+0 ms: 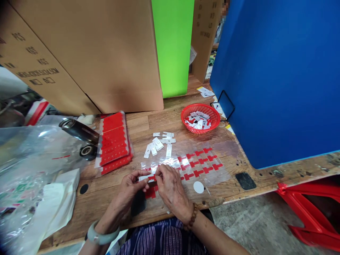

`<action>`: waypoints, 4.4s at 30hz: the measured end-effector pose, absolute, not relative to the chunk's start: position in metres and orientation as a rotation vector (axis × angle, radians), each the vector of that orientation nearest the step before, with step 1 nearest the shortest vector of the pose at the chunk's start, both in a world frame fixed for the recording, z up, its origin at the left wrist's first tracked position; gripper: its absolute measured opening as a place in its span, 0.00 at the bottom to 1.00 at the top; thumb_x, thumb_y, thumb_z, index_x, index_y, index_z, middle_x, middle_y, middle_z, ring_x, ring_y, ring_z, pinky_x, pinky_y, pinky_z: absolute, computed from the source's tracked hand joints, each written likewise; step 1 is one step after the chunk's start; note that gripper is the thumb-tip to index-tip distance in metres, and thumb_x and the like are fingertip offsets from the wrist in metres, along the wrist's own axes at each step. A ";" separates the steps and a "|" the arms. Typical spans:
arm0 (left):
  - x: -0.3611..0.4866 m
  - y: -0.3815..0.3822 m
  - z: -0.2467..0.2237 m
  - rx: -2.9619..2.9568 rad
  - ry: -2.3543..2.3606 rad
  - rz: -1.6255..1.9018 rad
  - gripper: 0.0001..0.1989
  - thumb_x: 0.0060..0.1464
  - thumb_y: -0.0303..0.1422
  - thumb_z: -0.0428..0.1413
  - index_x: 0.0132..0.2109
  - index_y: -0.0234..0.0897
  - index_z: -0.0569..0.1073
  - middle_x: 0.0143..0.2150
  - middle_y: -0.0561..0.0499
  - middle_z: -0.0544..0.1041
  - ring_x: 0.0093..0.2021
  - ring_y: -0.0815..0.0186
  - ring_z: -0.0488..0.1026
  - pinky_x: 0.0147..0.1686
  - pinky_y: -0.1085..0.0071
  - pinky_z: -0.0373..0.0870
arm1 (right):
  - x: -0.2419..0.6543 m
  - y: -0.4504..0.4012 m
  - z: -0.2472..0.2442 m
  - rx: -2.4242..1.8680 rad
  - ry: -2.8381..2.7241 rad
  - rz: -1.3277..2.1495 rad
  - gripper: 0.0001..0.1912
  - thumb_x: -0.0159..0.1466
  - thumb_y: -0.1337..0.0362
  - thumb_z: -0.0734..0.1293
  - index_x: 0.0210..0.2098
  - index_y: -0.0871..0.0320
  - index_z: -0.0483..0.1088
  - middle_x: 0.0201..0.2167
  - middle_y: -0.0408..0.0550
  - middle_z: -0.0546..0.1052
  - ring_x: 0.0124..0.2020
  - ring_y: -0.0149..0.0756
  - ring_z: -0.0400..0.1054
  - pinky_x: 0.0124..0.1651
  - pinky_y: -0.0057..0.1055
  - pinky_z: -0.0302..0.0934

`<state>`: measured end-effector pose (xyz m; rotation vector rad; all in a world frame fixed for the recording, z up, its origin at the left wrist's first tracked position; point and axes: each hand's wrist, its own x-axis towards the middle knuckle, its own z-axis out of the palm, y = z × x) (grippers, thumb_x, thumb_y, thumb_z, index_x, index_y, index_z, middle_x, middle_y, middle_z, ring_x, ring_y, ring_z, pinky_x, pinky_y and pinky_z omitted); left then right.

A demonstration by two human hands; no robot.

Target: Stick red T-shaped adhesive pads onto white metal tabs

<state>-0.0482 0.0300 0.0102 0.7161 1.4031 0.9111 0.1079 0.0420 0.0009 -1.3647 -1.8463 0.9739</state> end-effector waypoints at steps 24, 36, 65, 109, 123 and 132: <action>-0.050 0.028 0.009 0.697 1.370 0.909 0.18 0.39 0.32 0.64 0.39 0.30 0.72 0.19 0.54 0.74 0.18 0.74 0.66 0.21 0.79 0.62 | 0.102 0.050 -0.010 -1.156 -1.211 1.825 0.12 0.55 0.57 0.68 0.30 0.58 0.63 0.18 0.36 0.68 0.17 0.26 0.61 0.22 0.24 0.55; -0.043 0.033 0.013 0.727 1.376 0.939 0.16 0.39 0.30 0.62 0.39 0.31 0.72 0.18 0.55 0.74 0.19 0.73 0.67 0.22 0.77 0.63 | 0.113 0.054 -0.008 -1.011 -0.906 2.028 0.17 0.48 0.63 0.74 0.32 0.59 0.65 0.20 0.38 0.73 0.20 0.25 0.67 0.25 0.22 0.60; -0.052 0.033 -0.019 0.682 1.399 0.978 0.23 0.39 0.40 0.66 0.41 0.31 0.72 0.34 0.48 0.75 0.31 0.69 0.74 0.34 0.73 0.70 | 0.155 0.165 -0.019 -1.488 -2.094 0.627 0.07 0.59 0.72 0.62 0.33 0.61 0.72 0.36 0.52 0.70 0.39 0.39 0.63 0.44 0.31 0.56; -0.058 0.035 -0.026 0.530 1.396 1.148 0.22 0.36 0.41 0.68 0.35 0.31 0.72 0.27 0.47 0.79 0.27 0.64 0.78 0.29 0.73 0.74 | 0.107 0.012 -0.009 -1.275 -2.275 0.964 0.08 0.63 0.75 0.59 0.34 0.57 0.65 0.35 0.49 0.68 0.40 0.39 0.64 0.44 0.38 0.62; -0.060 0.028 -0.030 0.548 1.357 1.159 0.22 0.39 0.38 0.68 0.39 0.30 0.73 0.32 0.45 0.80 0.31 0.65 0.79 0.34 0.73 0.74 | 0.107 0.007 -0.022 -1.135 -2.122 0.920 0.10 0.65 0.72 0.59 0.40 0.54 0.67 0.37 0.48 0.69 0.41 0.39 0.65 0.45 0.37 0.63; -0.060 0.027 -0.031 0.538 1.353 1.154 0.21 0.41 0.34 0.67 0.42 0.30 0.72 0.35 0.43 0.80 0.33 0.64 0.79 0.36 0.73 0.74 | 0.107 0.008 -0.022 -1.196 -2.081 1.116 0.09 0.63 0.76 0.60 0.31 0.57 0.63 0.34 0.45 0.66 0.38 0.36 0.62 0.44 0.35 0.58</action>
